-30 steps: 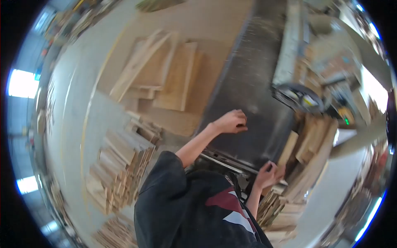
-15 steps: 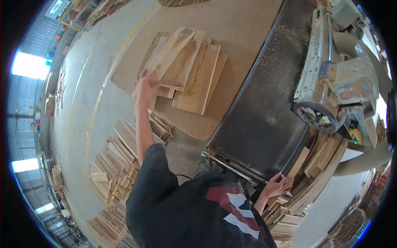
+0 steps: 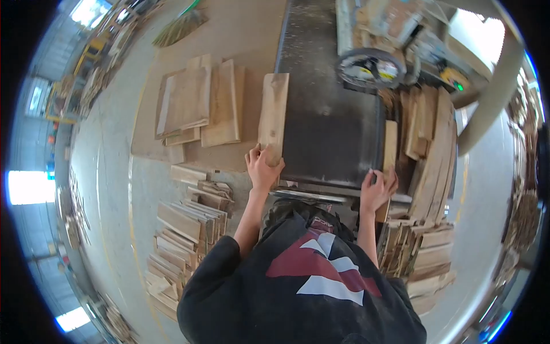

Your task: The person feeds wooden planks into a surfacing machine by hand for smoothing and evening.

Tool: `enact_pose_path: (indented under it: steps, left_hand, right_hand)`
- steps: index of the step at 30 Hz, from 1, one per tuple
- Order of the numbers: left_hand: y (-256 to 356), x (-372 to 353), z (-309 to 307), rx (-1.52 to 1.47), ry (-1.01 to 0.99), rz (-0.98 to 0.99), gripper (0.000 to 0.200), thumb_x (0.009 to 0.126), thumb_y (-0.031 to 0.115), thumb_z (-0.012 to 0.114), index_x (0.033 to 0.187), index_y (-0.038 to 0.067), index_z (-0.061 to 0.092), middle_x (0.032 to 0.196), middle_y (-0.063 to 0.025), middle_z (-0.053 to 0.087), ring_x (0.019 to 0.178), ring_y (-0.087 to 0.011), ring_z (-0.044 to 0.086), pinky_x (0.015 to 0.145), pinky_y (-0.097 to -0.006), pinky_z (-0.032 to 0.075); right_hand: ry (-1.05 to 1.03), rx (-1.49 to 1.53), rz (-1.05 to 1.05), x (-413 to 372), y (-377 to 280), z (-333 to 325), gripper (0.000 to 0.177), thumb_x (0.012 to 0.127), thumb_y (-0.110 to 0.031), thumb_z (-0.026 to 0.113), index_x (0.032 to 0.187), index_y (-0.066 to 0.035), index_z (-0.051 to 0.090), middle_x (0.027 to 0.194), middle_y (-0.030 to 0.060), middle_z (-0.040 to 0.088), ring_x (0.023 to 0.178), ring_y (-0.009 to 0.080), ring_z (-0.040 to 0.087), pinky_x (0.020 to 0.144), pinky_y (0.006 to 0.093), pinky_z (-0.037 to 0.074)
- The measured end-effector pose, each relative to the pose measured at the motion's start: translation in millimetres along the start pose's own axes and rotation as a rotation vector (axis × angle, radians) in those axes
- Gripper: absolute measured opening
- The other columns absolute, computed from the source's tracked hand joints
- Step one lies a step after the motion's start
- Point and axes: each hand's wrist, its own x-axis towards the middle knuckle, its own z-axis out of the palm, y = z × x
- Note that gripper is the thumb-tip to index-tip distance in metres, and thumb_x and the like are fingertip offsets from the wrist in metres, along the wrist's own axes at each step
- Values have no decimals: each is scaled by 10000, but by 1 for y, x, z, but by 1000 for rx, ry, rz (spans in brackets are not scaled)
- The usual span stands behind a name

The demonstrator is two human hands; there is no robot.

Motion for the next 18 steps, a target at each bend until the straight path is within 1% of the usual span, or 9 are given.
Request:
enact_pose_path:
  steps: [5, 8, 10, 11, 12, 14, 15, 17, 18]
  left_hand:
    - [36, -18, 17, -45, -13, 98, 549, 662, 302, 918, 1151, 99, 772, 1209, -190, 623, 1086, -392, 582, 965, -503, 487]
    - [56, -34, 26, -92, -124, 175, 708, 632, 351, 949, 1250, 90, 723, 1250, -188, 609, 1139, -390, 571, 992, -491, 471]
    - [69, -39, 34, -214, -311, 107, 936, 618, 396, 978, 1418, 81, 608, 1330, -168, 562, 1233, -374, 522, 1081, -505, 397]
    - [81, -43, 37, -120, -428, 101, 1096, 631, 455, 964, 1522, 46, 472, 1467, -191, 492, 1371, -396, 442, 1144, -538, 319]
    - [92, -45, 46, -128, -439, 119, 1096, 631, 455, 964, 1522, 46, 472, 1467, -191, 492, 1371, -396, 442, 1144, -538, 319]
    - [114, -48, 65, -137, -369, 241, 1135, 633, 487, 950, 1516, 1, 428, 1612, -211, 373, 1504, -407, 319, 1180, -578, 249]
    - [122, -48, 73, -139, -496, 226, 1217, 689, 582, 904, 1570, -36, 336, 1676, -219, 280, 1558, -420, 234, 1217, -568, 203]
    - [138, -47, 85, -149, -533, 240, 1227, 699, 593, 895, 1583, -32, 317, 1680, -220, 277, 1568, -409, 222, 1226, -568, 186]
    - [144, -48, 89, -147, -567, 236, 1238, 710, 605, 887, 1596, -27, 298, 1683, -222, 273, 1577, -397, 210, 1236, -568, 169]
  right_hand:
    - [11, 81, 0, 0, -1, -11, 99, 922, -217, 741, 968, -139, 702, 1401, 131, 561, 1323, 416, 485, 1028, 597, 431]
    - [67, 147, -44, -8, -7, -27, 115, 916, -206, 744, 929, -104, 693, 1338, 130, 605, 1265, 384, 542, 981, 538, 470]
    - [-184, 622, -25, -22, -6, -37, 170, 947, -250, 720, 912, -85, 703, 1110, 139, 691, 1020, 357, 665, 826, 451, 536]
    - [-417, 572, 54, -32, -8, -40, 255, 973, -316, 691, 910, -70, 707, 969, 141, 688, 864, 349, 667, 739, 439, 538]
    - [-647, 520, 139, -46, -9, -41, 342, 999, -381, 661, 909, -55, 710, 829, 143, 685, 708, 341, 668, 651, 427, 539]
    - [-989, 570, 462, -74, -2, -28, 516, 1031, -527, 574, 938, -39, 713, 711, 105, 654, 546, 295, 614, 557, 423, 512]
    - [-973, 566, 473, -88, 1, -21, 516, 1031, -527, 574, 938, -39, 713, 711, 105, 654, 546, 295, 614, 557, 423, 512]
    - [-1177, 939, 894, -107, 6, -11, 595, 1029, -598, 541, 1007, -25, 698, 719, 58, 653, 520, 207, 591, 506, 357, 472]
    - [-1168, 942, 897, -108, 9, -11, 595, 1029, -598, 541, 1007, -25, 698, 719, 58, 653, 520, 207, 591, 506, 357, 472]
